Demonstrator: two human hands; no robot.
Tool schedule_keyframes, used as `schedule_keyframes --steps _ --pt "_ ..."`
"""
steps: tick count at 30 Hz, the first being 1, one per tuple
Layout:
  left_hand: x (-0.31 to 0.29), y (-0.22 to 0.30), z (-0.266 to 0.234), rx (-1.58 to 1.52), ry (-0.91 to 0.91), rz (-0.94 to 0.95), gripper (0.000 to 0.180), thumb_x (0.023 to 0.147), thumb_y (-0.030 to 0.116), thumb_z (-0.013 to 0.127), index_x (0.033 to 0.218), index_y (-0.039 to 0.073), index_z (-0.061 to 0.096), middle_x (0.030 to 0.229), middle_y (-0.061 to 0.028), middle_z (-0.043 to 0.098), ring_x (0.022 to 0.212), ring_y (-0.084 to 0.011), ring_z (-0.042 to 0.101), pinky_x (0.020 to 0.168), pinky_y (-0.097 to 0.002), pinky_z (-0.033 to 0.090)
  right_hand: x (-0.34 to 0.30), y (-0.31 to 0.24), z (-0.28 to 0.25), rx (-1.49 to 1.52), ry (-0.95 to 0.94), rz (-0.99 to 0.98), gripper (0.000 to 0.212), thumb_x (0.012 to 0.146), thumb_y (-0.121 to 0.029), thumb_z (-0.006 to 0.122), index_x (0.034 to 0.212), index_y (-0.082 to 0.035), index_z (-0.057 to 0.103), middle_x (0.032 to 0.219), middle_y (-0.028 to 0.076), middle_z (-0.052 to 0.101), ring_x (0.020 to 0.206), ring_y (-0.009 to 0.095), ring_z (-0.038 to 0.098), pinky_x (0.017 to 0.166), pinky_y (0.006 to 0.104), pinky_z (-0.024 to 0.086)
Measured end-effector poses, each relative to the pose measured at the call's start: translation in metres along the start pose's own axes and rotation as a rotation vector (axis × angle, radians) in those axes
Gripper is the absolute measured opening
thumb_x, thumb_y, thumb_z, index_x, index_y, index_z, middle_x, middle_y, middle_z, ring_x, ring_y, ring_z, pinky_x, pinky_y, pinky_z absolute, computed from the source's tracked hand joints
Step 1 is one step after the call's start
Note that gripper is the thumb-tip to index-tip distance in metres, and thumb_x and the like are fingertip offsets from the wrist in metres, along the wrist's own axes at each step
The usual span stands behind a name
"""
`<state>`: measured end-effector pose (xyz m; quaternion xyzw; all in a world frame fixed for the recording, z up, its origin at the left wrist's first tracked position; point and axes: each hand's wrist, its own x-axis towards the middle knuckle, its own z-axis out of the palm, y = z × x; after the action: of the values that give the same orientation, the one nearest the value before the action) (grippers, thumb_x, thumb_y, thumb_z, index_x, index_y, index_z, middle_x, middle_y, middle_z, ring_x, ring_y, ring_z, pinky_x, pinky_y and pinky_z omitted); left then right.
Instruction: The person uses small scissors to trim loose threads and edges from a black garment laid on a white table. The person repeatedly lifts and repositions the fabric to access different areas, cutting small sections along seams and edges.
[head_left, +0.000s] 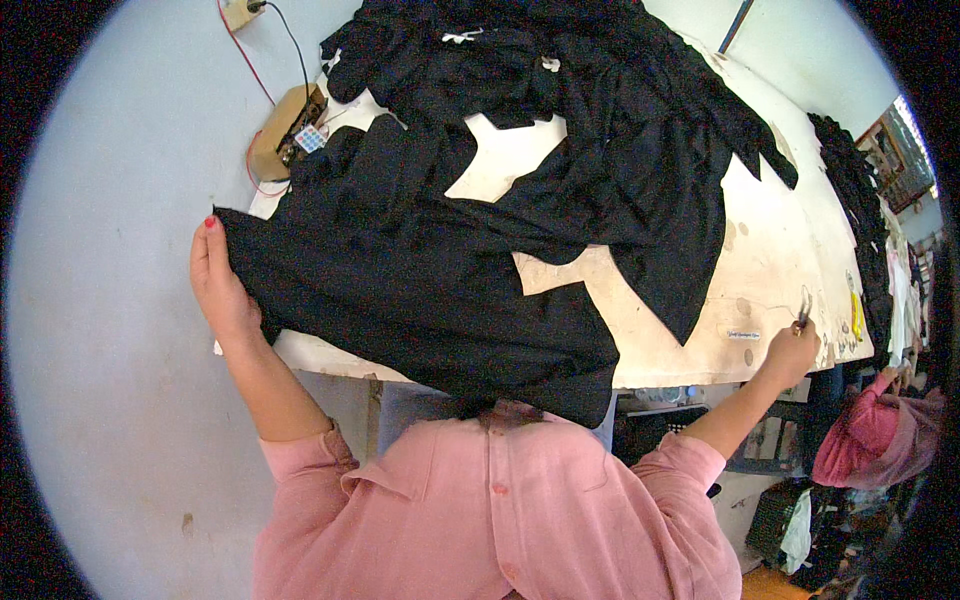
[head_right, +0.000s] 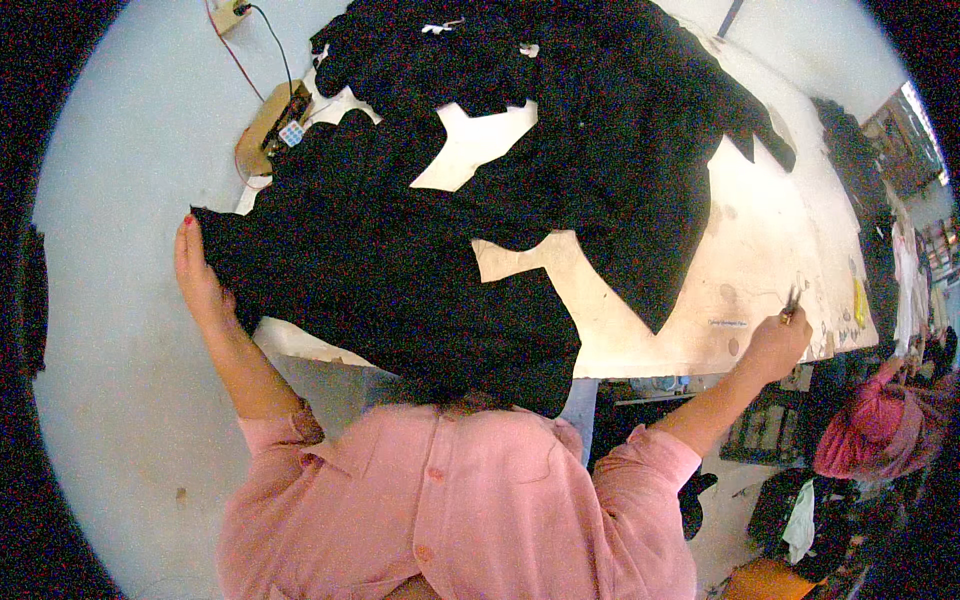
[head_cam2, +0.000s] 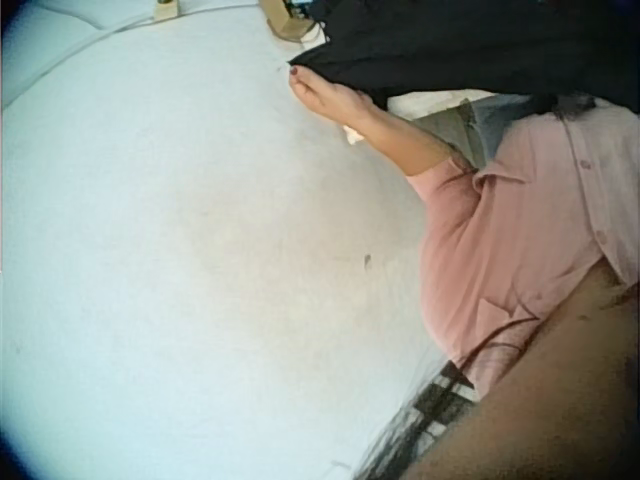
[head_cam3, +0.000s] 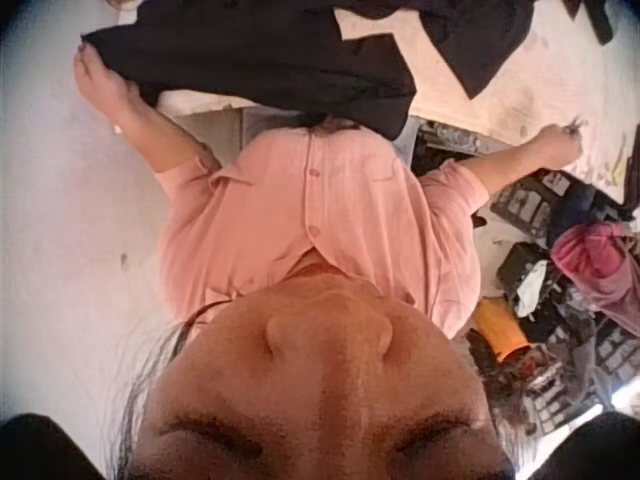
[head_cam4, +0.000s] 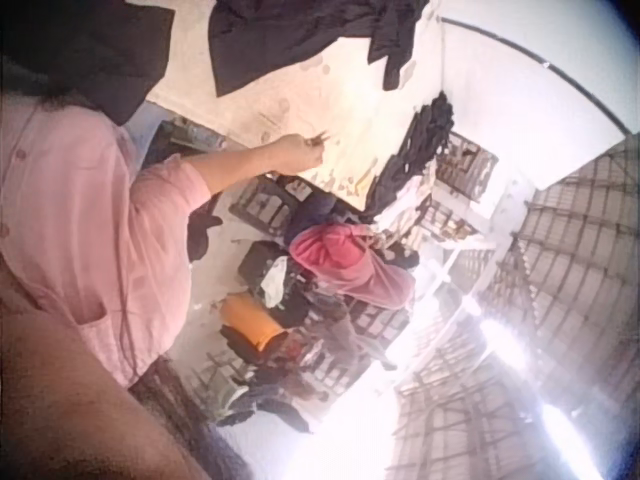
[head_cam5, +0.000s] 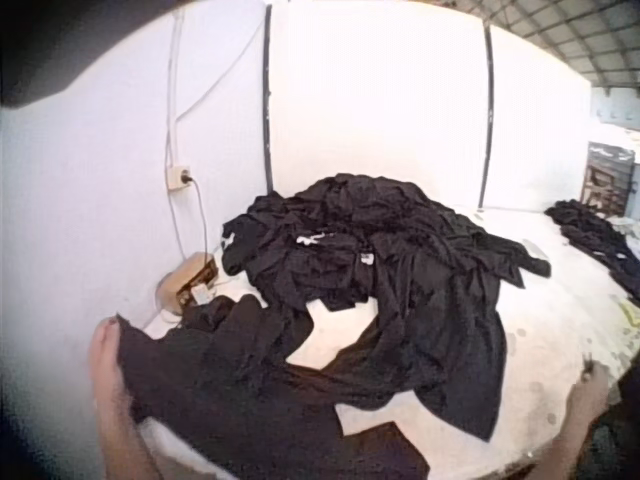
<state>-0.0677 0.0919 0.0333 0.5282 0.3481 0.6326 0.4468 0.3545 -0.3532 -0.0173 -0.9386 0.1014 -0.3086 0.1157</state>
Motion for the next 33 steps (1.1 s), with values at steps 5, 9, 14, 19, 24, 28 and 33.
schedule_keyframes --steps 5,9,14,19,24,28,33 --pt "-0.006 -0.005 0.013 0.783 0.096 0.498 0.026 0.087 0.016 0.065 0.111 0.006 0.064 0.09 -0.0084 0.063 0.089 -0.0187 0.059 0.082 -0.0313 0.046 -0.039 -0.055 -0.02 0.762 -0.295 -0.409 0.026 0.083 -0.008 0.065 0.109 -0.006 0.067 0.106 0.013 0.068 0.093 0.021 0.066 0.08 0.0324 0.051" --pt "-0.065 0.014 0.067 0.642 -0.421 0.65 0.025 0.081 0.009 0.066 0.105 0.008 0.065 0.099 -0.0102 0.065 0.095 -0.0234 0.06 0.082 -0.0326 0.047 -0.155 -0.141 -0.065 1.078 -0.823 -0.953 0.043 0.073 -0.017 0.078 0.112 -0.004 0.065 0.098 0.011 0.068 0.089 0.021 0.065 0.081 0.0304 0.049" --pt "-0.101 -0.011 0.089 0.732 -1.143 0.529 0.026 0.082 0.03 0.068 0.099 0.011 0.067 0.094 -0.0057 0.065 0.093 -0.0244 0.061 0.095 -0.0495 0.035 -0.201 -0.168 -0.065 1.057 -1.259 -0.94 0.036 0.075 -0.027 0.077 0.101 -0.003 0.069 0.087 0.014 0.068 0.083 0.022 0.066 0.075 0.0304 0.05" --pt "-0.081 -0.007 0.088 0.382 -1.278 0.21 0.013 0.085 0.016 0.067 0.087 0.003 0.067 0.081 -0.0086 0.064 0.074 -0.0181 0.061 0.072 -0.0308 0.047 -0.184 -0.167 -0.055 1.408 -1.515 -0.404 0.015 0.086 -0.015 0.066 0.089 -0.001 0.069 0.086 0.005 0.07 0.081 0.013 0.062 0.077 0.0269 0.048" --pt "-0.076 -0.01 0.087 0.273 -1.12 0.022 0.017 0.09 0.017 0.064 0.086 0.001 0.063 0.076 -0.0021 0.06 0.072 -0.0092 0.054 0.065 -0.0246 0.044 -0.148 -0.151 -0.038 1.665 -1.477 0.02 0.015 0.086 -0.016 0.065 0.096 -0.005 0.063 0.079 0.004 0.064 0.065 0.008 0.054 0.058 0.0221 0.043" --pt "-0.069 -0.006 0.083 0.232 -1.057 -0.104 0.019 0.092 0.019 0.061 0.085 0.002 0.062 0.074 0.0035 0.056 0.07 -0.0041 0.048 0.064 -0.0211 0.041 -0.103 -0.127 -0.015 1.682 -0.99 0.168 0.016 0.085 -0.018 0.067 0.092 -0.004 0.063 0.08 0.004 0.062 0.062 0.01 0.051 0.058 0.0231 0.041" --pt "-0.07 -0.002 0.091 0.156 -1.015 -0.145 0.019 0.092 0.018 0.062 0.084 0.001 0.062 0.074 0.0058 0.055 0.07 -0.002 0.045 0.062 -0.0202 0.039 -0.076 -0.099 0.011 1.076 -0.116 -0.148 0.014 0.081 -0.008 0.071 0.09 -0.002 0.063 0.083 0.005 0.062 0.076 0.015 0.058 0.072 0.0278 0.048"
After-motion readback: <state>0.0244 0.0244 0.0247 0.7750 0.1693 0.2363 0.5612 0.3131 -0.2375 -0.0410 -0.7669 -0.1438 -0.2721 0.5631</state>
